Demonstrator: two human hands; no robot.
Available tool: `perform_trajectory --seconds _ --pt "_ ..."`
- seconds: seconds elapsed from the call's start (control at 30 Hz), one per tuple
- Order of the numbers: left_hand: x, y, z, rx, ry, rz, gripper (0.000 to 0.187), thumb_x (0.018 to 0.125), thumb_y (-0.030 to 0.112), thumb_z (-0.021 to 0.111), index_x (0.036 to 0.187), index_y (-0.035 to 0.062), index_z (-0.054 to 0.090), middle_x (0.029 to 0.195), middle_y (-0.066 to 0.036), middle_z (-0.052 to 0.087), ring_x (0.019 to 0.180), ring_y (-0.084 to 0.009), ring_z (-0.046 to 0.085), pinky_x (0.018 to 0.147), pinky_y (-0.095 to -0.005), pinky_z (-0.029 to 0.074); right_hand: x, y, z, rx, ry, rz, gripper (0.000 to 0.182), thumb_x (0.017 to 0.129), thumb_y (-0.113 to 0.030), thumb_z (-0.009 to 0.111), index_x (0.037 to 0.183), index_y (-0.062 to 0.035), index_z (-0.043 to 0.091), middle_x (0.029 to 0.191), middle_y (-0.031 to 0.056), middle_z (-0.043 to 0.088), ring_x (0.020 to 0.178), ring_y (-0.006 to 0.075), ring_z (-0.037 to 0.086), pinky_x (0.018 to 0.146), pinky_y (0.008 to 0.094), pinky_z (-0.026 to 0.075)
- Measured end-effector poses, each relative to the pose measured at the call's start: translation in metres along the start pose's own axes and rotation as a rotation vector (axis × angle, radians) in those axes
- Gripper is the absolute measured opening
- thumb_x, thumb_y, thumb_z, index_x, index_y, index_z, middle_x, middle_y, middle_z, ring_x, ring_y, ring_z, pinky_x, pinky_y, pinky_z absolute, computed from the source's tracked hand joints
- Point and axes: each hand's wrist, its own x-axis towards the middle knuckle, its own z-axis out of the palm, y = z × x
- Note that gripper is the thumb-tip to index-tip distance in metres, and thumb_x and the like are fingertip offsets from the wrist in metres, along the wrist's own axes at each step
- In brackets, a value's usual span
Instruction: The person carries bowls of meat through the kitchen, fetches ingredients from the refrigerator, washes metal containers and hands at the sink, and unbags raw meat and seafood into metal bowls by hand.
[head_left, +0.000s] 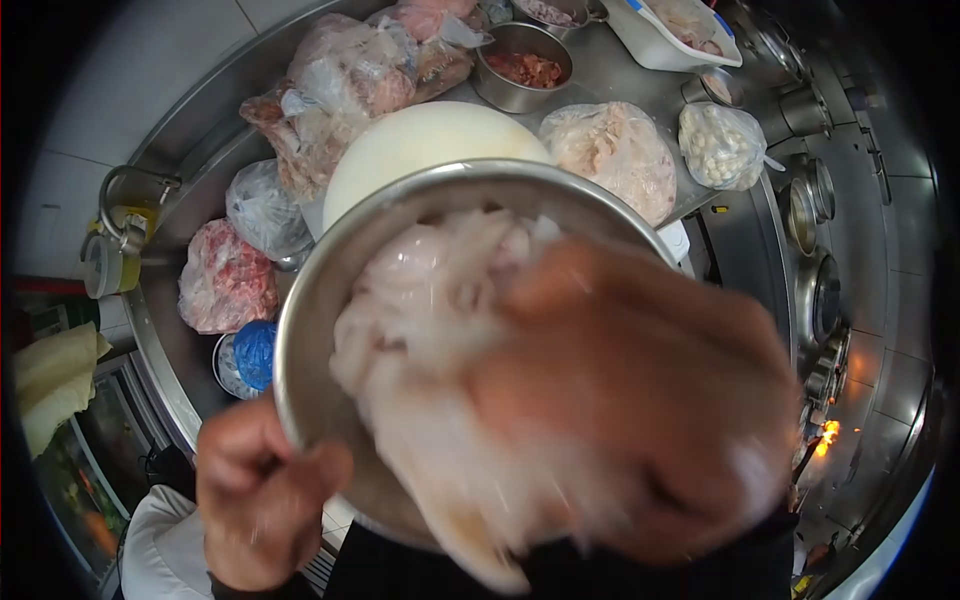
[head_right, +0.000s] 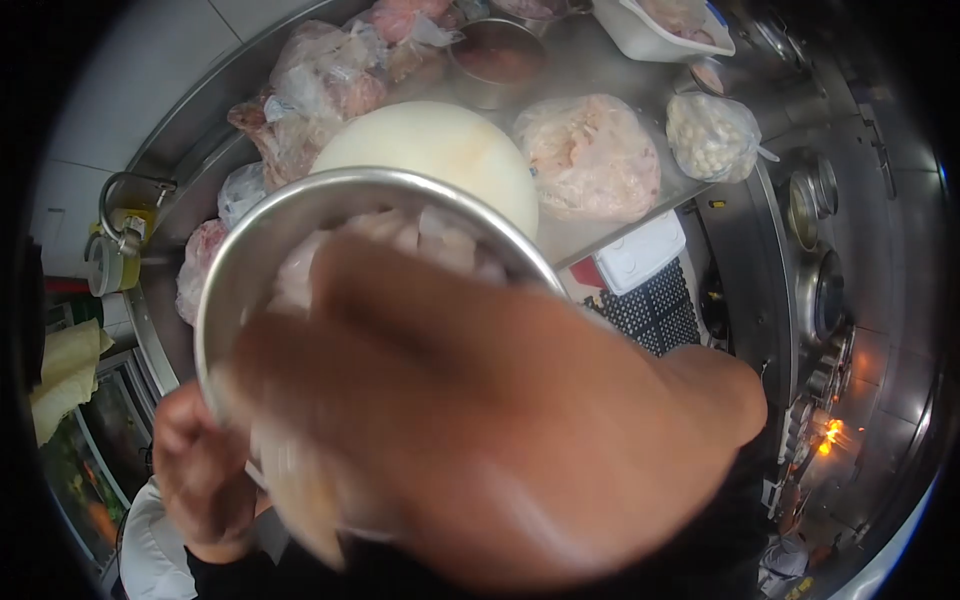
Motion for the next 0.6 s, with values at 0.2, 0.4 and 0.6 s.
perform_trajectory --seconds 0.2,0.4,0.6 --pt "0.087 -0.057 -0.019 -0.067 0.001 -0.062 0.008 0.086 0.004 0.062 0.09 0.0006 0.069 0.085 -0.006 0.068 0.069 -0.0134 0.065 0.059 -0.0309 0.059 0.012 0.066 0.027 -0.207 -0.248 0.317 0.056 0.069 -0.001 0.071 0.123 -0.0039 0.058 0.116 0.0186 0.059 0.105 0.0385 0.059 0.087 0.0414 0.051" --pt "0.17 -0.148 -0.038 -0.223 0.1 -0.145 0.004 0.089 0.008 0.064 0.092 0.0047 0.065 0.093 -0.007 0.065 0.078 -0.0192 0.065 0.072 -0.0344 0.059 0.013 0.121 0.082 -0.496 -0.2 0.369 0.049 0.073 -0.008 0.074 0.121 -0.0058 0.063 0.127 0.0193 0.057 0.114 0.04 0.056 0.097 0.0424 0.047" --pt "0.185 -0.147 -0.128 -0.158 0.086 0.053 0.017 0.089 0.018 0.067 0.096 0.0023 0.069 0.086 -0.001 0.066 0.074 -0.0102 0.056 0.07 -0.0256 0.045 0.038 0.103 0.124 -0.447 -0.041 0.288 0.034 0.077 -0.007 0.07 0.111 -0.0011 0.066 0.116 0.0213 0.061 0.107 0.0408 0.059 0.093 0.0422 0.048"
